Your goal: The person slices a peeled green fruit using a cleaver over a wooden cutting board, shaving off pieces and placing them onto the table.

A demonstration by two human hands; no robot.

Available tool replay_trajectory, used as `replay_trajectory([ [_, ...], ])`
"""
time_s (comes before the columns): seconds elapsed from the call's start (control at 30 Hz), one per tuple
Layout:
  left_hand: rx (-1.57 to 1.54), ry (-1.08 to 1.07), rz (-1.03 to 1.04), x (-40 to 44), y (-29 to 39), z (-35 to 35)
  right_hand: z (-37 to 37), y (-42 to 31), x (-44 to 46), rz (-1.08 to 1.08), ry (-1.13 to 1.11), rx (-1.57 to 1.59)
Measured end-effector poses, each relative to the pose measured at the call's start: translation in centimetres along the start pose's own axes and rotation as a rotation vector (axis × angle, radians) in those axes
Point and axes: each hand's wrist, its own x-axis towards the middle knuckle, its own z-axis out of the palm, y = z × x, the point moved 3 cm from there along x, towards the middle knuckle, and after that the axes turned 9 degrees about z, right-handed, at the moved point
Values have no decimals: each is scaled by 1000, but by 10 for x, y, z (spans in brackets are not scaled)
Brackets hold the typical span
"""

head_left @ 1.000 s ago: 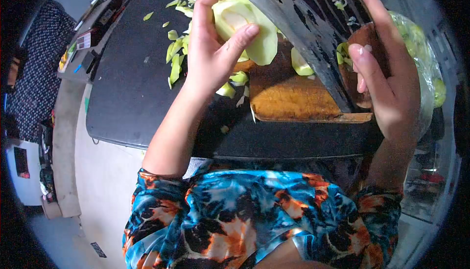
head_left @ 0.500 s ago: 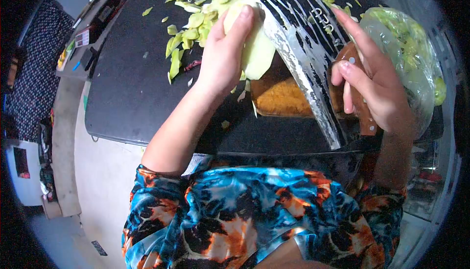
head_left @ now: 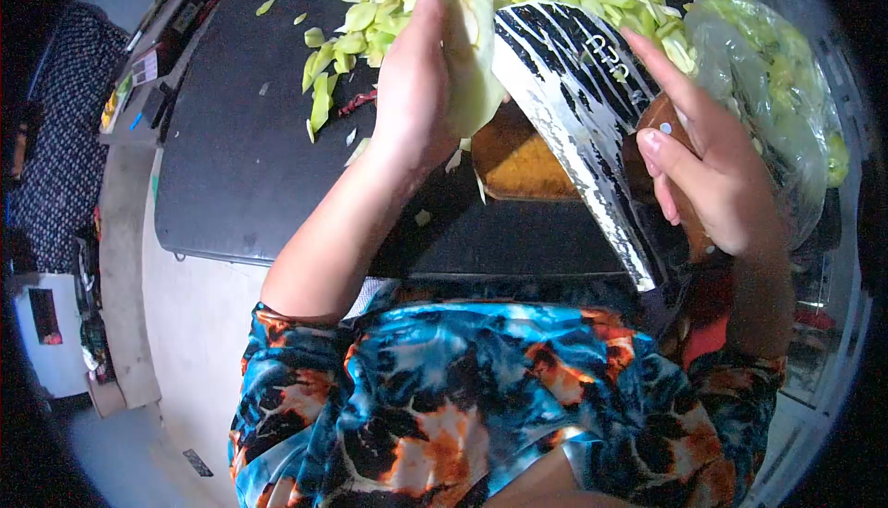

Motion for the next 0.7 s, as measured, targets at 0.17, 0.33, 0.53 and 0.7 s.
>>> replay_trajectory([
  [0.17, -17, 27, 58, 0, -1, -3, 6, 5, 1, -12, -20, 84],
  [0.33, 36, 74, 84, 3, -5, -8, 15, 10, 3, 12, -39, 171],
  [0.53, -72, 108, 117, 1, -7, -7, 24, 15, 4, 36, -100, 272],
  [0.7, -52, 96, 217, 9, -14, -17, 35, 20, 7, 47, -113, 352],
])
